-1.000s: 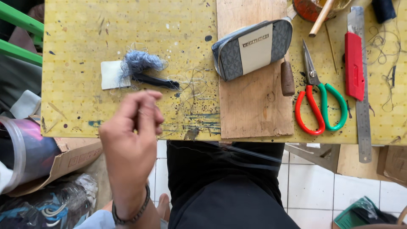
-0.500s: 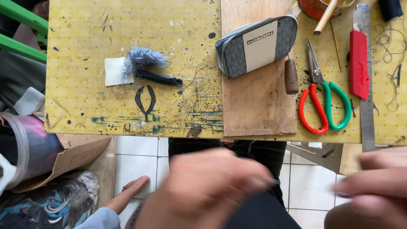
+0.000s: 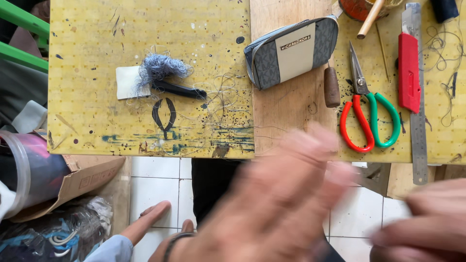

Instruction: The person holds a small wallet and uses a needle and thread to sew the zipper area. They repeatedly insert the needle into the fabric and pull the thread through to secure the zipper.

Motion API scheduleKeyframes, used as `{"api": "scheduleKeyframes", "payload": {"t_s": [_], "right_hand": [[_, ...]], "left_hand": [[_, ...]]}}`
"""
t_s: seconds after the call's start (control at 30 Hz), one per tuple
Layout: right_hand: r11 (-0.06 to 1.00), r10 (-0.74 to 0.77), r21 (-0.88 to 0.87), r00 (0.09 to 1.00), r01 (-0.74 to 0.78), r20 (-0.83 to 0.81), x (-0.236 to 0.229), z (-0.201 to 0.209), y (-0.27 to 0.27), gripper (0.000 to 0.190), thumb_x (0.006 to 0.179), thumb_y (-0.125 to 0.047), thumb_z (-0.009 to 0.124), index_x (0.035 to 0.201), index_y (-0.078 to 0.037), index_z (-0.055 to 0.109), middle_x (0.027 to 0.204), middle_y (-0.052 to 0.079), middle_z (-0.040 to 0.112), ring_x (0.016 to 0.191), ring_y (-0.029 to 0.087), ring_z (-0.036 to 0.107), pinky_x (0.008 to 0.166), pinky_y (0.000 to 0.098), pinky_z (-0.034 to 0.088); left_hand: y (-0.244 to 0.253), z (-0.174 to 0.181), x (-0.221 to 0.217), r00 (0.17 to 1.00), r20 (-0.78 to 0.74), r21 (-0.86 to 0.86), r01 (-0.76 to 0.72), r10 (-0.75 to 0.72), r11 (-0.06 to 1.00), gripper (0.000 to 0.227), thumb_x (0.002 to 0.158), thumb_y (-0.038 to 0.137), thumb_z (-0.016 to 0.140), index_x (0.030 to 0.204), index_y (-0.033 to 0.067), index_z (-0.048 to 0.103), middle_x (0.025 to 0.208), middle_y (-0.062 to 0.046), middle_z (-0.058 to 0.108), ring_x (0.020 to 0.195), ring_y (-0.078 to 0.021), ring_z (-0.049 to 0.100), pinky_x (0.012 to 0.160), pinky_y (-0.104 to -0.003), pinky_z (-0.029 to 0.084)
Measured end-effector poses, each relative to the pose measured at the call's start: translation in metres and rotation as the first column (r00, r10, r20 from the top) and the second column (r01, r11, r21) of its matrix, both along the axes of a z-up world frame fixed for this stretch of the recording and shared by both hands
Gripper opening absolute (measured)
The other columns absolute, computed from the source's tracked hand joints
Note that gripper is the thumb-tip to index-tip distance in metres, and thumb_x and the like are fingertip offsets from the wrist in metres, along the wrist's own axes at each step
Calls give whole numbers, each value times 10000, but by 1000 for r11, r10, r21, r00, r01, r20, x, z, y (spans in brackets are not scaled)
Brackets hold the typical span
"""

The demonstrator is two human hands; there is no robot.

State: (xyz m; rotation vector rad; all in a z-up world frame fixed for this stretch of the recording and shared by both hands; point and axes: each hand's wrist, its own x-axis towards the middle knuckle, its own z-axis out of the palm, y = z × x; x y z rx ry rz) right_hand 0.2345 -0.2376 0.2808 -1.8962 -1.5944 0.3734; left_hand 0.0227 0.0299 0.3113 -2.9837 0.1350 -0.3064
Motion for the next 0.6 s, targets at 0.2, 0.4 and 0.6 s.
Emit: {"api": "scheduleKeyframes", "payload": {"t_s": [0.2, 0.4, 0.6], "right_hand": [[993, 38, -109, 999, -38, -2, -13, -6, 15, 185, 773, -516, 731, 912, -429, 817, 455, -85, 380, 309, 133, 423, 352, 265, 425], [998, 59, 30, 998, -58, -5, -16, -10, 8, 234, 740, -579, 759, 902, -411, 742, 571, -64, 252, 396, 111, 271, 390, 223, 354], [985, -174, -9, 985, 174, -20, -43, 17, 109, 46, 848, -250, 749, 848, -204, 744, 496, -61, 528, 387, 105, 384, 412, 248, 344]], "left_hand": [[-5, -18, 1, 975, 222, -961, 224, -32, 161, 161, 1095, 94, 582, 1203, -18, 623, 920, -111, 644, 751, -250, 575, 740, -364, 504], [41, -62, -21, 743, 62, -715, -433, 666, 549, 59, 1024, 87, 713, 1009, 98, 769, 871, -48, 745, 759, -191, 678, 676, -331, 506], [22, -39, 1, 917, 70, -756, -208, 392, 621, 597, 1038, 73, 716, 1552, -33, 431, 1643, -227, 419, 1525, -398, 438, 1289, -505, 355]]}}
